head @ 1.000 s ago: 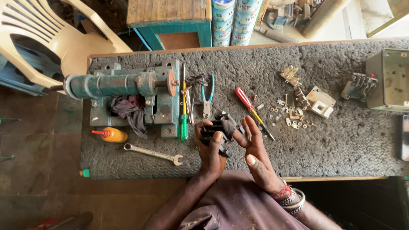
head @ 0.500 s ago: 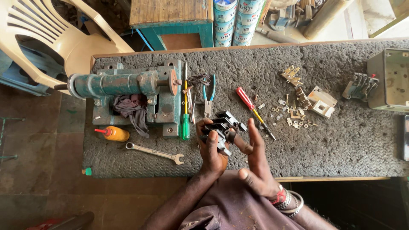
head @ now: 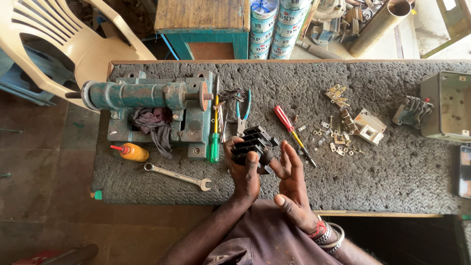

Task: The person assembles a small black electrical component by hand, inserting metal contacts and using a screwdriver to tighten screws. They handle multiple small parts and tools on a cluttered workbench, repeatedly adjusting and securing the component.

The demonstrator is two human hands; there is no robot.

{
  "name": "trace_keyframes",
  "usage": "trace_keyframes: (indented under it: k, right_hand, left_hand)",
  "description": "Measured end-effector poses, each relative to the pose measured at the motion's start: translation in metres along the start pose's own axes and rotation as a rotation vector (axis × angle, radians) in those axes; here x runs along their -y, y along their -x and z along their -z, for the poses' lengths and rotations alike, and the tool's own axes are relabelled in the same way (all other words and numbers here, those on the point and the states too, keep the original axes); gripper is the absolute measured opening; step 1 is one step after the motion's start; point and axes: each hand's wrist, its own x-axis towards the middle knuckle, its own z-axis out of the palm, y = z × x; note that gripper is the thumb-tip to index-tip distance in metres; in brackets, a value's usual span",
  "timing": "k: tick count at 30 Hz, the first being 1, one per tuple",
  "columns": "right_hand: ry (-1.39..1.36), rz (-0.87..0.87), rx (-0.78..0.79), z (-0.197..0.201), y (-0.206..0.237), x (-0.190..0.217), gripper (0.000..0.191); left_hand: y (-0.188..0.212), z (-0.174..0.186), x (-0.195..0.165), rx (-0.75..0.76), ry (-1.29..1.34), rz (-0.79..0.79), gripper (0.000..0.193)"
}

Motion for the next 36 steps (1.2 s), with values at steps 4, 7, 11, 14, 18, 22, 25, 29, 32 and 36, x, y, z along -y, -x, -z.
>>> trace_keyframes:
  k: [4,7,11,14,18,22,25,29,32,36]
  right_hand:
    - [0.079,0.048,0.016,0.001,-0.002,-0.002,0.112]
    - [0.121,0.024,0.039,0.001,-0.004,0.000,0.115]
    - [0.097,0.013,0.056,0.000,-0.011,0.006,0.118]
    - [0.163,-0.018,0.062,0.001,-0.019,0.012,0.117]
    - [0.140,-0.090,0.074,0.001,-0.024,0.024,0.113]
    - [0.110,-0.164,0.105,-0.001,-0.021,0.032,0.105]
    - [0.066,-0.104,0.080,-0.002,-0.017,0.030,0.101]
    - [0.080,-0.093,0.100,0.001,-0.016,0.023,0.097]
    - [0.094,-0.090,0.088,0.006,-0.017,0.019,0.094]
    - [0.102,-0.101,0.089,0.007,-0.017,0.018,0.093]
  left_hand:
    - [0.002,-0.002,0.001,-0.025,0.009,-0.009,0.069]
    - [0.003,-0.003,0.001,-0.029,0.006,0.000,0.070]
    - [0.003,-0.001,-0.002,-0.019,-0.147,0.024,0.076]
    - [0.003,0.000,-0.005,0.012,-0.165,0.041,0.080]
    - [0.005,0.000,-0.009,0.013,-0.175,0.028,0.085]
    - [0.005,0.001,-0.012,0.003,-0.174,-0.100,0.087]
    - [0.002,0.002,-0.012,-0.012,-0.216,-0.060,0.087]
    - [0.002,0.001,-0.011,-0.003,-0.080,0.028,0.086]
    - [0.003,0.000,-0.009,0.059,-0.160,0.065,0.088]
    - [0.001,-0.001,-0.007,0.025,-0.045,0.090,0.086]
